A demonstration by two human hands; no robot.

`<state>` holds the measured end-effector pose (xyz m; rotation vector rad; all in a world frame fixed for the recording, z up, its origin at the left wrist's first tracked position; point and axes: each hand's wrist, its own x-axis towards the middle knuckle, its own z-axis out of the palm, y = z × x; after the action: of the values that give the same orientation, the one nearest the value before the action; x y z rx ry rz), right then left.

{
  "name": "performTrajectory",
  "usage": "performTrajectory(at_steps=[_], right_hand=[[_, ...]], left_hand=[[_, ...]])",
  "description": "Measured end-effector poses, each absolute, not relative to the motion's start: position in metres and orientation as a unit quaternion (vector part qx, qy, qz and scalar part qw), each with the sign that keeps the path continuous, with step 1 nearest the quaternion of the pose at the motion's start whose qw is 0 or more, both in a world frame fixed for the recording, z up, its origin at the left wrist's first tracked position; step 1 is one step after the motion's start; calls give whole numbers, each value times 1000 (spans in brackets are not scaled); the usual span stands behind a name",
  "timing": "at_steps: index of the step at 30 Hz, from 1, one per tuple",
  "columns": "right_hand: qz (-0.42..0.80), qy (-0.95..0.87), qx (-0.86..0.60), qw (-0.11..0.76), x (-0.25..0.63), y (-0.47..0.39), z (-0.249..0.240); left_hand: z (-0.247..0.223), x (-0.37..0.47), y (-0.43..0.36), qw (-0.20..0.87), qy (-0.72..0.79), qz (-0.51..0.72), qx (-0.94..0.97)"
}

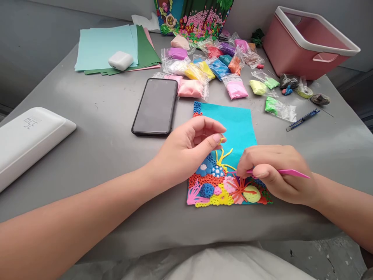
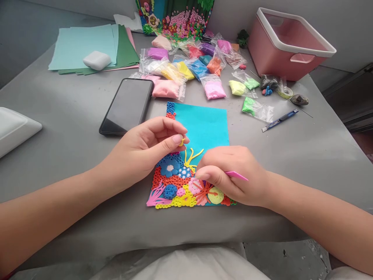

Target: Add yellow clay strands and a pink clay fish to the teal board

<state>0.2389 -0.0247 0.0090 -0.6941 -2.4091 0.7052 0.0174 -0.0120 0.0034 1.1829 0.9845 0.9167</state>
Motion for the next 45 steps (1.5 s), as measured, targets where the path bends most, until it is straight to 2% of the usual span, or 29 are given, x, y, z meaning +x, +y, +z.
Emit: performTrajectory(at_steps=[9, 13, 15, 17, 19, 20, 23, 27, 38, 42, 45], right_hand=[[270, -887, -250, 280, 240, -24, 0], [323, -859, -284, 278, 241, -26, 5], [359, -813, -324, 324, 241, -26, 7], [355, -766, -345, 411, 241, -24, 8], [300, -745, -351, 481, 241, -22, 7], [258, -756, -356, 486, 240, -21, 6], [141, -824, -349, 423, 238, -21, 7], [85, -876, -295, 372, 236, -23, 11], [71, -885, -291, 356, 237, -24, 10], [77, -885, -270, 372, 234, -24, 7], [98, -849, -322, 408, 234, -23, 6]], left_hand=[[4, 17, -12, 624, 429, 398, 518], [3, 17, -12, 624, 426, 400, 518], [2, 17, -12, 624, 424, 404, 518], [2, 16, -13, 624, 420, 406, 519], [2, 16, -14, 629, 415, 404, 519], [3, 16, -15, 635, 409, 404, 517], [5, 16, -17, 664, 377, 405, 504], [6, 17, -17, 692, 335, 399, 500], [3, 16, -16, 714, 334, 380, 485], [5, 16, -16, 715, 355, 359, 483], [6, 16, -16, 709, 361, 351, 495]])
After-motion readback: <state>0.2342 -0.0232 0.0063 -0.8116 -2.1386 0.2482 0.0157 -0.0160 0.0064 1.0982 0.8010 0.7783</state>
